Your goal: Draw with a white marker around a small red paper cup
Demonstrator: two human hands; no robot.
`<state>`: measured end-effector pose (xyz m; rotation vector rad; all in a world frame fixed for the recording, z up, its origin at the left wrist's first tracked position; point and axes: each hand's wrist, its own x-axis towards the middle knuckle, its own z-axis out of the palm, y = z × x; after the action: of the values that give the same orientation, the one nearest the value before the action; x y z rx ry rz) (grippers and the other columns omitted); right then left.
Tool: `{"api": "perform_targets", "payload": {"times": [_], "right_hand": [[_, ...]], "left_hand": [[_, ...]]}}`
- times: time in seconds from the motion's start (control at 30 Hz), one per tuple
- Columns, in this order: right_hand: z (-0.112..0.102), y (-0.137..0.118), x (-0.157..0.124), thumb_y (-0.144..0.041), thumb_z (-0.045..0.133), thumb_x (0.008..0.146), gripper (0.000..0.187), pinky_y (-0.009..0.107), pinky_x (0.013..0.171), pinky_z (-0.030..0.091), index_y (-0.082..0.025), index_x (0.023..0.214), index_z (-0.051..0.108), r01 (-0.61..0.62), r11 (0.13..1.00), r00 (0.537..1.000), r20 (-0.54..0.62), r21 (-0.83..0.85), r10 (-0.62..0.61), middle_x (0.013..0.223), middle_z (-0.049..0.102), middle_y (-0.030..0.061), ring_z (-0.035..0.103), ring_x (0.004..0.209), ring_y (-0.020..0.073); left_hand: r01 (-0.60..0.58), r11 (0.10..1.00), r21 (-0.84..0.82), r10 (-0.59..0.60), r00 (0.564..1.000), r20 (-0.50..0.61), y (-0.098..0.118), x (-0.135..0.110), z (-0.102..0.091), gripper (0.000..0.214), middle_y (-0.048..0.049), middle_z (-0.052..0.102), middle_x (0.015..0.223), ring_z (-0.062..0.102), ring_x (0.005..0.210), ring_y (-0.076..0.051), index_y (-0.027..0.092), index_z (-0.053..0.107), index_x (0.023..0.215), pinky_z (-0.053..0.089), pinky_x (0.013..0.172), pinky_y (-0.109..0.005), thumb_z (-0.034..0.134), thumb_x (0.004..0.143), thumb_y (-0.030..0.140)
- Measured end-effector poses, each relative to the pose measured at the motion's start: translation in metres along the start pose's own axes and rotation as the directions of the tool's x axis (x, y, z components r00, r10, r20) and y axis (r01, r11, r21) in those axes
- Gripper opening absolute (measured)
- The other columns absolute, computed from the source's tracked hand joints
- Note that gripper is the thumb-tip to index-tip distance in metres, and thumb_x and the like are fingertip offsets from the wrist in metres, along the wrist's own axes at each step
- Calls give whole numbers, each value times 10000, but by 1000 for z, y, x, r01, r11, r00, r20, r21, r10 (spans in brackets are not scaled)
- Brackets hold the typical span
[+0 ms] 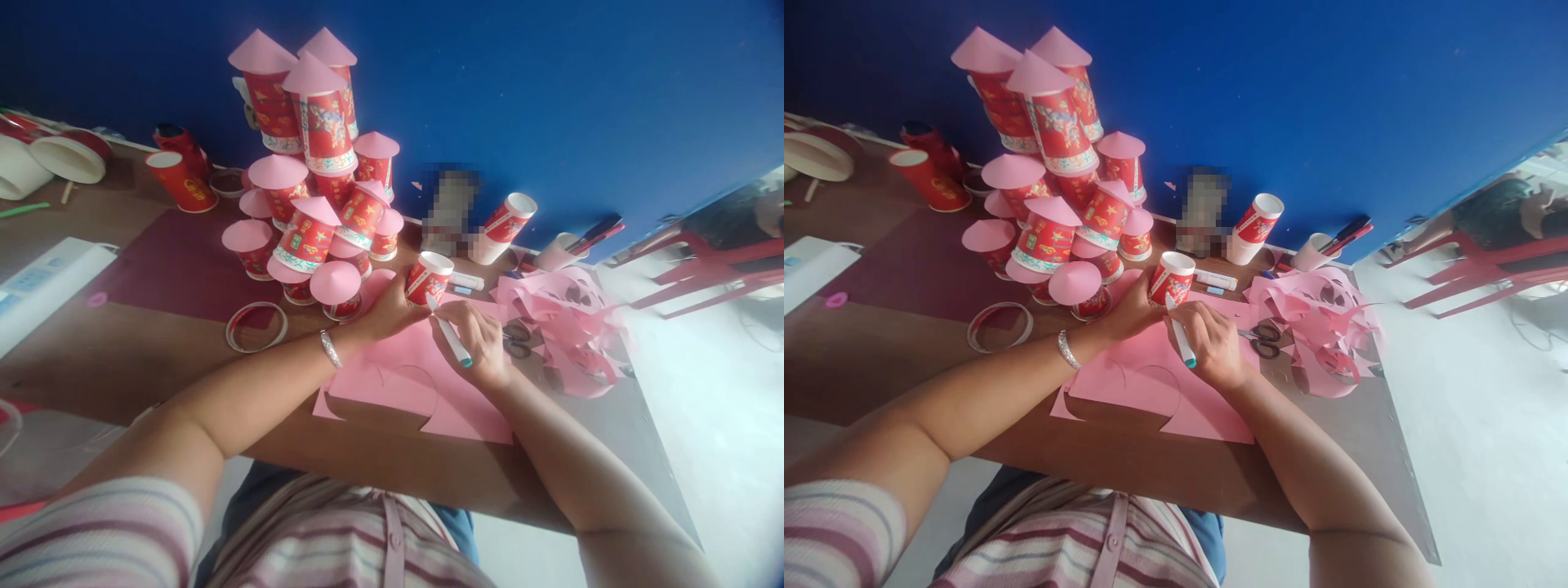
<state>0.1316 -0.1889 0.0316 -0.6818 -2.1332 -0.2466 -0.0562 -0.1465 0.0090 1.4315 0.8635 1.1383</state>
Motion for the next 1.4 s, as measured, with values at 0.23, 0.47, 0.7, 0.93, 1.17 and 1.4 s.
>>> {"api": "perform_targets", "payload": {"times": [0.23, 0.47, 0.7, 0.93, 1.17, 1.4], "right_hand": [[-1, 6, -1, -111, 705, 992, 323, 303, 689, 634, -211, 1286, 614, 9, 1000, 997, -80, -30, -11, 974, 776, 58, 775, 838, 200], [-3, 4, 3, -112, 660, 1018, 350, 313, 703, 629, -223, 1344, 597, 16, 1000, 998, -63, -21, -17, 1008, 781, 61, 775, 861, 200], [-2, 6, 3, -98, 646, 1009, 338, 315, 723, 628, -229, 1318, 608, -9, 1000, 998, -54, -12, 9, 1016, 774, 51, 777, 889, 203], [-2, 6, 7, -138, 619, 1036, 255, 336, 723, 648, -240, 1269, 607, -13, 999, 998, -56, -47, 10, 990, 774, 48, 778, 859, 203], [-5, 4, 10, -124, 643, 1020, 243, 318, 698, 631, -229, 1238, 627, -28, 999, 995, -93, -18, 27, 970, 770, 47, 768, 835, 196], [-6, 5, 10, -143, 624, 1034, 194, 320, 696, 633, -246, 1198, 617, -61, 997, 994, -98, -36, 57, 960, 766, 30, 767, 828, 185]], "left_hand": [[16, 1000, -6, -16, 1000, 8, 2, 0, 0, 437, -54, 683, 1071, 651, 953, -218, 201, 577, 1133, 558, 780, -351, 795, 760, 273], [32, 999, 14, -32, 999, 23, 5, 0, 2, 416, -36, 671, 1036, 644, 926, -201, 220, 570, 1082, 563, 778, -338, 808, 755, 316], [48, 999, 8, -48, 998, 41, 6, 0, 3, 454, -42, 683, 1076, 643, 949, -200, 220, 551, 1125, 562, 800, -339, 804, 753, 279], [13, 1000, -3, -13, 999, 36, 6, 0, 3, 451, -62, 681, 1085, 669, 978, -238, 220, 575, 1128, 570, 830, -391, 818, 761, 321], [7, 998, -55, -2, 996, 90, 7, 0, -1, 451, -81, 705, 1129, 675, 1028, -262, 208, 603, 1143, 572, 863, -410, 839, 816, 408], [28, 991, -127, -8, 987, 160, 9, 0, -6, 561, -66, 738, 1127, 703, 1086, -283, 242, 640, 1198, 588, 914, -440, 908, 793, 522]]}}
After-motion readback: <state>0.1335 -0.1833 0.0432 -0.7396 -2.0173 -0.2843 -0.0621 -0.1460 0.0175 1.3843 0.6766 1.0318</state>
